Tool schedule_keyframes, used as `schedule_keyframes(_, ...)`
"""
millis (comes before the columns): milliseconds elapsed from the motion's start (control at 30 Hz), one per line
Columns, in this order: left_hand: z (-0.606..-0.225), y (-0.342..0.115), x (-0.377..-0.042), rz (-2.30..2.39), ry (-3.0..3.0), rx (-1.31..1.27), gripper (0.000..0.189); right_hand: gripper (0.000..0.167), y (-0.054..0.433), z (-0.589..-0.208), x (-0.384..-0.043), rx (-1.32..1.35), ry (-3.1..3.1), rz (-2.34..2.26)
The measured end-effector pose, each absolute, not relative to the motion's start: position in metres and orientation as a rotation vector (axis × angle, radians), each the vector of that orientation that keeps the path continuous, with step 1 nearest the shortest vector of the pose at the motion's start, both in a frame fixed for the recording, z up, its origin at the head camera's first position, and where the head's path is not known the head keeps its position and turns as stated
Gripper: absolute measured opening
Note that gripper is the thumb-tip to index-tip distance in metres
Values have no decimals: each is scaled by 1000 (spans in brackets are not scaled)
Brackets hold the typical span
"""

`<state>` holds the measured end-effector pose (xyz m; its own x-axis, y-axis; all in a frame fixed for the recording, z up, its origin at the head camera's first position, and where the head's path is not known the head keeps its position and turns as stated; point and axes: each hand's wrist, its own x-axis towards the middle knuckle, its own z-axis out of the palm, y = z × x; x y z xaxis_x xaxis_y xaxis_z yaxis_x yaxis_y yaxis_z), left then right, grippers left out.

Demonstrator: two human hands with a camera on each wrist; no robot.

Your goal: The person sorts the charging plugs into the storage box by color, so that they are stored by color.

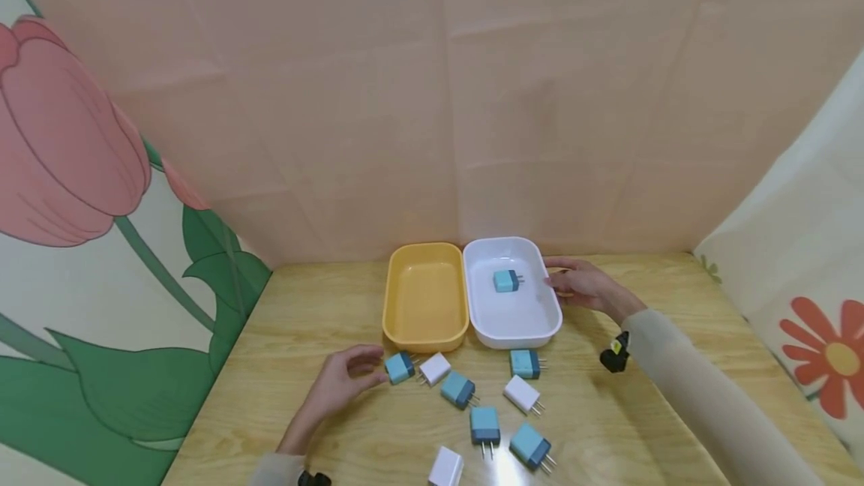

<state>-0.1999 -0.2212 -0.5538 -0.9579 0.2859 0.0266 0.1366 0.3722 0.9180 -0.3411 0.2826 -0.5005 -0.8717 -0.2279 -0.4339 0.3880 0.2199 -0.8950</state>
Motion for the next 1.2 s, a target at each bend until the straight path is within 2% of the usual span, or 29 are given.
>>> schedule_keyframes(1200, -558, -212, -201, 1459, 2584, 428, 47, 68, 283, -503, -343, 167, 1972, -1715)
